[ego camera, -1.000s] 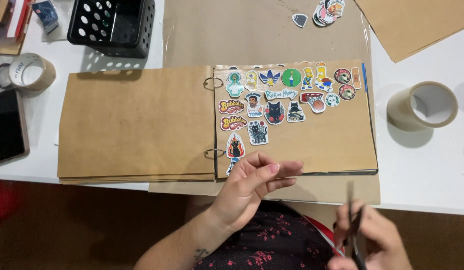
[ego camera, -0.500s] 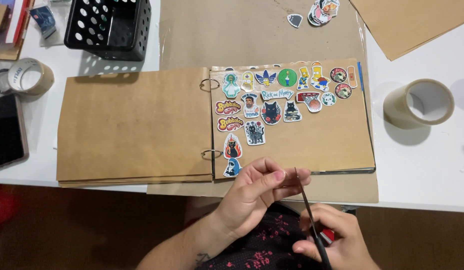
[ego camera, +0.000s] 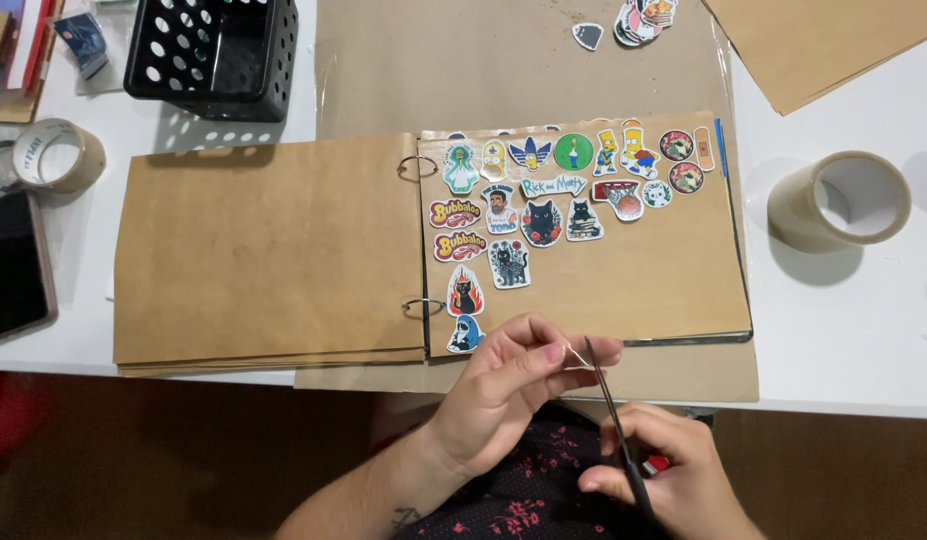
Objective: Peeling the backing off stickers and placing them onto a page in a binder
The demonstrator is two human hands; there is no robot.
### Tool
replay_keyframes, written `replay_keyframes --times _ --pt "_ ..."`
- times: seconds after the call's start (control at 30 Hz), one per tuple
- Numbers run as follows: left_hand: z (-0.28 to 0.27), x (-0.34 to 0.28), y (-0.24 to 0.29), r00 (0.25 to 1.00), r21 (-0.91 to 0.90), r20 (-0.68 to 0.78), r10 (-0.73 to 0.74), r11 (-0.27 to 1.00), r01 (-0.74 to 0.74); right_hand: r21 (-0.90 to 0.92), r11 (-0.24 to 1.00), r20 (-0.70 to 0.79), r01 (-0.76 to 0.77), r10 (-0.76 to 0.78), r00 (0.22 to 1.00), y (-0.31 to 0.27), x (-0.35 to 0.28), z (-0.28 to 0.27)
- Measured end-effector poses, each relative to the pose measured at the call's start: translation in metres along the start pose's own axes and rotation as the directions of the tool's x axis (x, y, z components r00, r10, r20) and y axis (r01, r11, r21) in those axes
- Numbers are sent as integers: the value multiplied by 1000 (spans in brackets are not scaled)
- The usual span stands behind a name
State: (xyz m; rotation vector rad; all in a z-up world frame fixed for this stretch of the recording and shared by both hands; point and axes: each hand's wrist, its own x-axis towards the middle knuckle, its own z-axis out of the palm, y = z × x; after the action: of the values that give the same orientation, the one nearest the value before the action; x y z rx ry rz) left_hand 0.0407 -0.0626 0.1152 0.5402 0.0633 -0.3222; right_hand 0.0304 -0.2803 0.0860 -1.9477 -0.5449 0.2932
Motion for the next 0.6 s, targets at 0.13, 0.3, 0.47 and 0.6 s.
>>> replay_keyframes --times 0.13,0.3,0.47,0.6 --pt "0 -1 7 991 33 111 77 996 -81 2 1000 56 22 -22 998 -8 3 -10" --pt "1 -5 13 963 125 191 193 968 -218 -179 983 89 -26 43 995 17 -1 -40" --pt "4 -10 11 951 228 201 237 932 -280 -541 741 -146 -398 383 912 25 22 -81" --pt "4 -10 -2 944 378 -16 330 876 -300 -677 606 -251 -417 342 905 43 44 -87"
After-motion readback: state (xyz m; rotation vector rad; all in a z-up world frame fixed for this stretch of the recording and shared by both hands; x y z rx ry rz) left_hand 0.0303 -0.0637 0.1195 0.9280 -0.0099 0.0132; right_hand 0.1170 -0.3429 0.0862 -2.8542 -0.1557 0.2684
